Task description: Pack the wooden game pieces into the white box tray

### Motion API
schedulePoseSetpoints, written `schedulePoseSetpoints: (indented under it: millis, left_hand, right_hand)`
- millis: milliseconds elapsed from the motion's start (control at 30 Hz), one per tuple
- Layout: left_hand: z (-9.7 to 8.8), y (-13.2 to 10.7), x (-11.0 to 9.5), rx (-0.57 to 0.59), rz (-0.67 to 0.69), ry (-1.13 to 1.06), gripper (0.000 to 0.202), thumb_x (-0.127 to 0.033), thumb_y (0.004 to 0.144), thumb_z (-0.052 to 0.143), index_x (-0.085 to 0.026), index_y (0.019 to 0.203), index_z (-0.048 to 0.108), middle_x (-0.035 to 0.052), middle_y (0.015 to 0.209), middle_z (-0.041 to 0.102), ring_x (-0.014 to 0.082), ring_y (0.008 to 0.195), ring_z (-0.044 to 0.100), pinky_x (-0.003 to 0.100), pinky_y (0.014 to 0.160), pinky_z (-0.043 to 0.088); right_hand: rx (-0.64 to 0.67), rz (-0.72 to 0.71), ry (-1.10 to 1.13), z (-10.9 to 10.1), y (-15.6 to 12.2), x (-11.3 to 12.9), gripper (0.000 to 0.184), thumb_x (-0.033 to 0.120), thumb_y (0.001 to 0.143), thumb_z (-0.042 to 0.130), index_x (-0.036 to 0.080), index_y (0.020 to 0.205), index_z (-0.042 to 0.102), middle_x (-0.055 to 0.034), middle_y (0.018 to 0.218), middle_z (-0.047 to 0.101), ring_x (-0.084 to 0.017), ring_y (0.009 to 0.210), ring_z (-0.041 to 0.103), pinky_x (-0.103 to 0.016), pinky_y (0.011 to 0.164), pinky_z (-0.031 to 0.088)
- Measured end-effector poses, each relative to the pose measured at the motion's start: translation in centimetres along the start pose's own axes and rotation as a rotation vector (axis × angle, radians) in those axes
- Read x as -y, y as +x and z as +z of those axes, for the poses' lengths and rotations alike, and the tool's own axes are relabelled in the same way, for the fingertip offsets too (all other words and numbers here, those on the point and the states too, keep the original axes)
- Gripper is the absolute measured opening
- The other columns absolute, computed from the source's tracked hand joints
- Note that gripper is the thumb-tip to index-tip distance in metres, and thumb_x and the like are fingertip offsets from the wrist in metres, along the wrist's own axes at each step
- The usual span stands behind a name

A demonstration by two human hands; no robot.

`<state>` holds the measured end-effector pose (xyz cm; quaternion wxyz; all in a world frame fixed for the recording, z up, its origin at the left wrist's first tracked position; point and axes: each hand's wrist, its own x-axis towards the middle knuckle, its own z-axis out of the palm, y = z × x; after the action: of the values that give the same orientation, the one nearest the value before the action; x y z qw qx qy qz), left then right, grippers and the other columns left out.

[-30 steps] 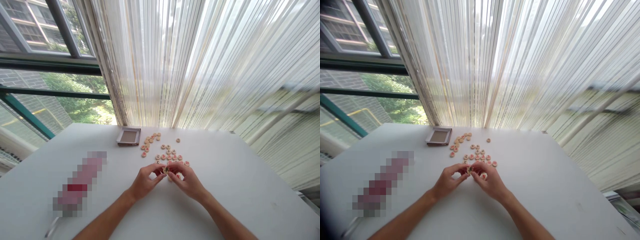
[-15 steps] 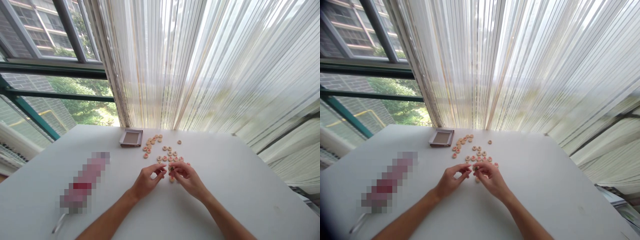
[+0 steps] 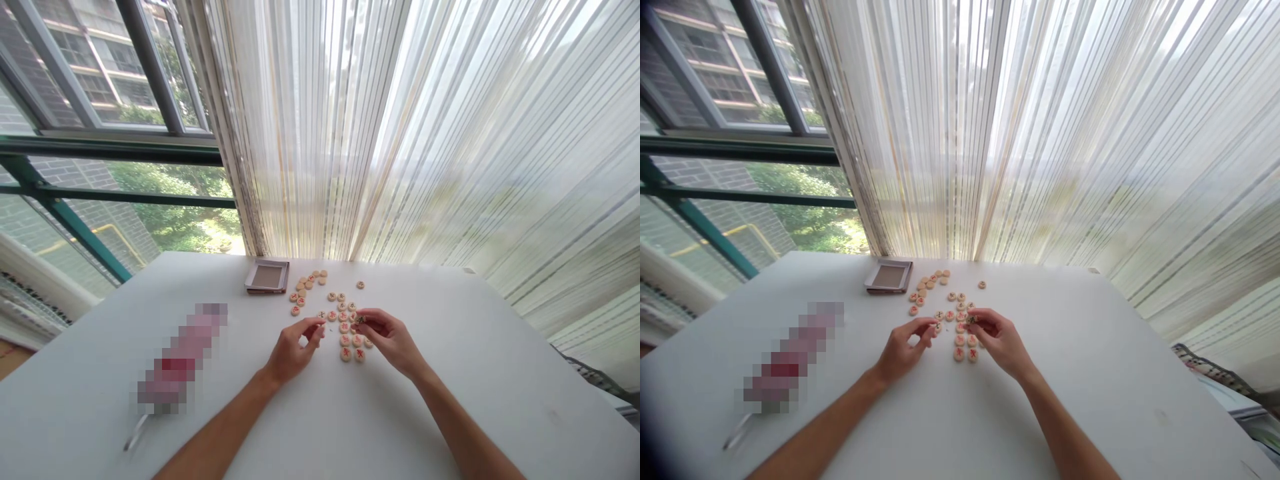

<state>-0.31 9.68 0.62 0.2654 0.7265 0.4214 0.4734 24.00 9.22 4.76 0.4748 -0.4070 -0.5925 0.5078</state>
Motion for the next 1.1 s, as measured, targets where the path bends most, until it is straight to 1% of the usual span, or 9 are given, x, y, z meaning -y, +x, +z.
schedulePoseSetpoints:
  millis: [133, 233, 300, 400, 533, 633, 733, 867, 1100]
  left_hand:
    - [-0.1, 1.0, -0.5, -0.062, 0.0, -0.006, 0.019, -0.03, 0.094, 0.057, -0.019, 0.103, 0.068, 0.002, 0.079, 0.073, 0.0122, 0.063, 0.068, 0.023, 0.066, 0.056]
    - [-0.3, 2.6, -1.6, -0.094, -0.001, -0.027, 0.02, -0.033, 0.095, 0.056, -0.018, 0.1, 0.068, 0.0019, 0.075, 0.072, 0.013, 0.062, 0.068, 0.023, 0.065, 0.056]
    - [-0.3, 4.1, -2.6, -0.068, 0.002, -0.066, 0.022, -0.035, 0.094, 0.056, -0.017, 0.101, 0.068, 0.0018, 0.071, 0.071, 0.0137, 0.06, 0.068, 0.023, 0.063, 0.056]
    - [0.2, 6.3, -3.8, 0.04, 0.003, -0.15, 0.026, -0.038, 0.094, 0.056, -0.016, 0.1, 0.068, 0.0033, 0.072, 0.071, 0.0156, 0.063, 0.069, 0.025, 0.062, 0.057]
    - [1.5, 7.6, -4.0, 0.095, 0.005, -0.183, 0.031, -0.042, 0.095, 0.054, -0.015, 0.099, 0.069, 0.0053, 0.075, 0.072, 0.0167, 0.062, 0.068, 0.028, 0.061, 0.058]
    - [2.1, 6.7, -3.6, 0.123, 0.0, -0.189, 0.032, -0.043, 0.095, 0.053, -0.015, 0.099, 0.069, 0.0053, 0.076, 0.072, 0.0168, 0.063, 0.068, 0.029, 0.061, 0.058]
    - [2.1, 5.0, -3.2, 0.165, -0.009, -0.18, 0.031, -0.042, 0.094, 0.055, -0.015, 0.101, 0.07, 0.0052, 0.078, 0.072, 0.0163, 0.064, 0.069, 0.028, 0.062, 0.057]
    - [1.4, 2.8, -2.5, 0.212, -0.037, -0.157, 0.031, -0.04, 0.094, 0.055, -0.015, 0.107, 0.069, 0.0058, 0.084, 0.073, 0.0153, 0.067, 0.068, 0.027, 0.065, 0.057]
    - [1.2, 1.0, -2.0, 0.185, -0.139, -0.253, 0.031, -0.039, 0.092, 0.061, -0.015, 0.111, 0.065, 0.008, 0.092, 0.073, 0.0171, 0.073, 0.071, 0.028, 0.069, 0.059]
  right_hand:
    - [-0.005, 0.003, -0.034, 0.0, -0.1, 0.3, 0.031, 0.042, 0.08, 0.077, 0.02, 0.099, 0.067, -0.0057, 0.089, 0.075, -0.023, 0.088, 0.074, -0.035, 0.08, 0.061]
    - [0.001, -0.006, -0.056, -0.1, -0.2, 0.4, 0.03, 0.044, 0.082, 0.075, 0.018, 0.095, 0.066, -0.0052, 0.084, 0.074, -0.021, 0.08, 0.073, -0.032, 0.073, 0.061]
    - [0.005, -0.02, -0.072, -0.1, -0.2, 0.3, 0.03, 0.046, 0.086, 0.071, 0.018, 0.095, 0.067, -0.0057, 0.084, 0.074, -0.021, 0.078, 0.073, -0.033, 0.073, 0.06]
    - [-0.008, -0.054, -0.071, -0.1, -0.1, 0.1, 0.034, 0.051, 0.089, 0.065, 0.017, 0.097, 0.068, -0.007, 0.087, 0.074, -0.022, 0.078, 0.074, -0.036, 0.075, 0.061]
    - [-0.063, -0.079, -0.027, -0.4, 0.4, -0.6, 0.04, 0.055, 0.089, 0.062, 0.017, 0.103, 0.068, -0.0078, 0.092, 0.073, -0.023, 0.082, 0.075, -0.041, 0.079, 0.062]
    - [-0.095, -0.076, 0.01, -0.5, 0.6, -1.0, 0.042, 0.055, 0.089, 0.062, 0.018, 0.108, 0.068, -0.0094, 0.102, 0.073, -0.024, 0.089, 0.075, -0.045, 0.088, 0.06]
    - [-0.067, -0.064, 0.026, -0.3, 0.5, -1.0, 0.042, 0.051, 0.088, 0.065, 0.018, 0.115, 0.067, -0.01, 0.107, 0.073, -0.025, 0.095, 0.074, -0.047, 0.094, 0.057]
    - [0.005, -0.021, 0.043, 0.4, 0.0, -0.7, 0.046, 0.047, 0.086, 0.07, 0.018, 0.121, 0.063, -0.0093, 0.102, 0.075, -0.025, 0.098, 0.074, -0.046, 0.095, 0.056]
    - [0.077, -0.038, -0.013, 1.5, -0.5, -0.8, 0.042, 0.046, 0.089, 0.066, 0.02, 0.122, 0.063, -0.0077, 0.096, 0.075, -0.024, 0.097, 0.073, -0.042, 0.091, 0.058]
